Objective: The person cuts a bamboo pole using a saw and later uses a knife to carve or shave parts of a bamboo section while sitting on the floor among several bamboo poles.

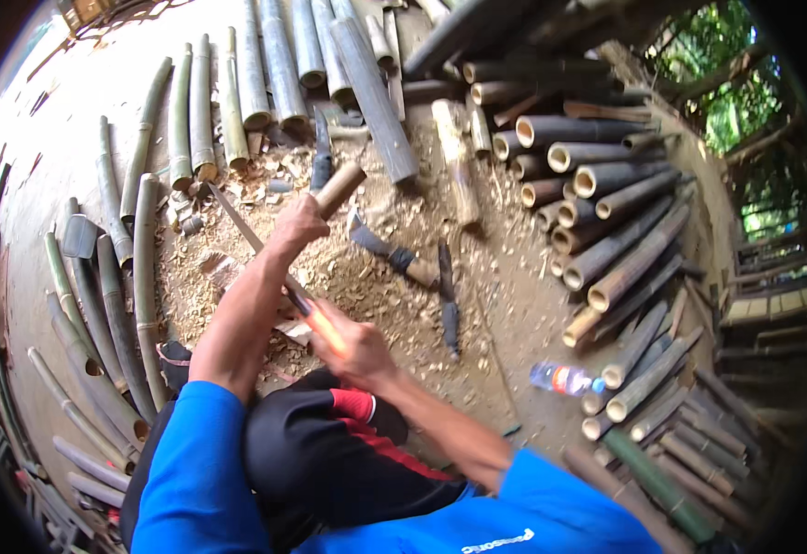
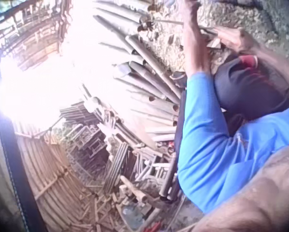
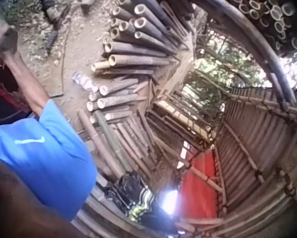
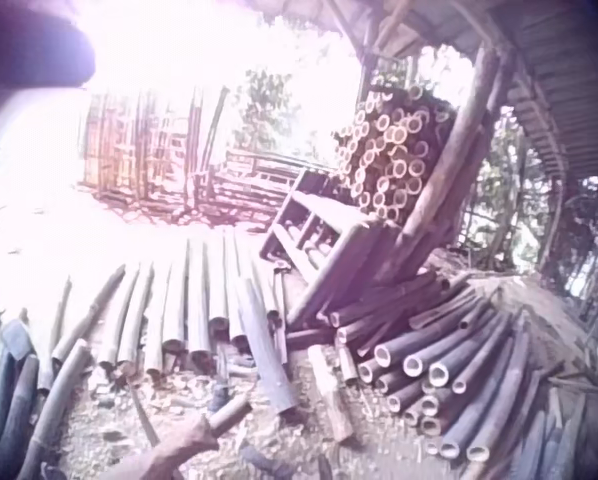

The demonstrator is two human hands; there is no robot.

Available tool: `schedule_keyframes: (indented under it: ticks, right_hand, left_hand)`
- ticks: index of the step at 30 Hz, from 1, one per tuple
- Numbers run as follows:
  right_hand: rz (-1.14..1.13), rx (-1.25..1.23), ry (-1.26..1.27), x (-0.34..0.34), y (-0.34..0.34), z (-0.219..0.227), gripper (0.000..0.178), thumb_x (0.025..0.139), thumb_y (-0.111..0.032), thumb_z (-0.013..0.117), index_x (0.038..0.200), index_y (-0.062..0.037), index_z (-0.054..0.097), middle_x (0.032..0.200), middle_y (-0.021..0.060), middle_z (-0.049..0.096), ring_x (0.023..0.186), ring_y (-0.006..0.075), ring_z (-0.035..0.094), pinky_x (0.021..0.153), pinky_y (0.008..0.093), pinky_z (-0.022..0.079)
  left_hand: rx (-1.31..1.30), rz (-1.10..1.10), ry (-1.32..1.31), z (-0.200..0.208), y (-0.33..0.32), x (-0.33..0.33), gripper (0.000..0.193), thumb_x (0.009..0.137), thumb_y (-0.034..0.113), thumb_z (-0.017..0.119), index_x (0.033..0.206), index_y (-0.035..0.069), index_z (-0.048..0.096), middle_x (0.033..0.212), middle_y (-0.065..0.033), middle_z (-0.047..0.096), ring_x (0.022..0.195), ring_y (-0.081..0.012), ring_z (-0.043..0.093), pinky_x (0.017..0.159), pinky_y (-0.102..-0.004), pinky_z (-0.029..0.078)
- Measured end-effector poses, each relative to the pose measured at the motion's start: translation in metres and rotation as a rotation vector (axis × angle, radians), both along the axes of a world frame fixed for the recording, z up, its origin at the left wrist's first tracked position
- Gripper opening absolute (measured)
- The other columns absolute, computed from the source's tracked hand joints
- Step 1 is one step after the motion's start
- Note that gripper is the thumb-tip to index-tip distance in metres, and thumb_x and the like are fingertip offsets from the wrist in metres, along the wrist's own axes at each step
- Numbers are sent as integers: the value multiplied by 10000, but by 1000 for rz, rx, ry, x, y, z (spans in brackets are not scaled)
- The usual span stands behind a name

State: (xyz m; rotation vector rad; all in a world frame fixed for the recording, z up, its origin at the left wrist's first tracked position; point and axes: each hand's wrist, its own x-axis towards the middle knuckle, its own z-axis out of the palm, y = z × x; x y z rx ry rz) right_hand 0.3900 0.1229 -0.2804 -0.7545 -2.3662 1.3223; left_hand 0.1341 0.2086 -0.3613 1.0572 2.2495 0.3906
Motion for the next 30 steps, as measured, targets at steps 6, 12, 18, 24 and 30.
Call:
schedule_keyframes:
  ticks: [6,12,18,24,30]
  right_hand:
    - [66,134,10,177,-12,50,449,926,-99,654,1323,107,624,1251,298,696,982,377,773,803,404,658]
    - [-112,53,81,13,4,-24,426,960,-269,679,1290,-2,648,831,231,733,665,402,726,601,470,601]
    - [-53,-62,74,170,-6,56,482,940,-177,705,1364,30,607,1110,208,753,915,326,780,783,417,643]
    - [-161,28,110,14,8,-37,358,908,-345,713,1119,-57,690,688,170,707,589,347,710,544,453,580]
    - [-3,-66,51,107,-7,0,576,937,-323,689,1376,35,584,976,243,748,762,351,762,625,452,610]
  left_hand:
    - [11,-70,57,11,9,7,438,726,106,765,1089,-133,716,927,-271,748,811,-356,763,759,-411,635]
    - [6,-63,83,-18,14,-3,380,700,125,767,958,-151,722,777,-233,743,688,-304,761,617,-418,624]
    - [-1,-87,49,1,10,0,318,734,90,729,891,-184,701,775,-270,725,679,-329,745,618,-421,612]
    - [46,-163,66,-11,19,17,340,709,119,721,880,-174,702,719,-233,713,641,-278,736,595,-395,604]
    - [93,-193,216,-31,6,-20,369,716,127,718,925,-176,698,741,-228,718,637,-284,736,584,-396,619]
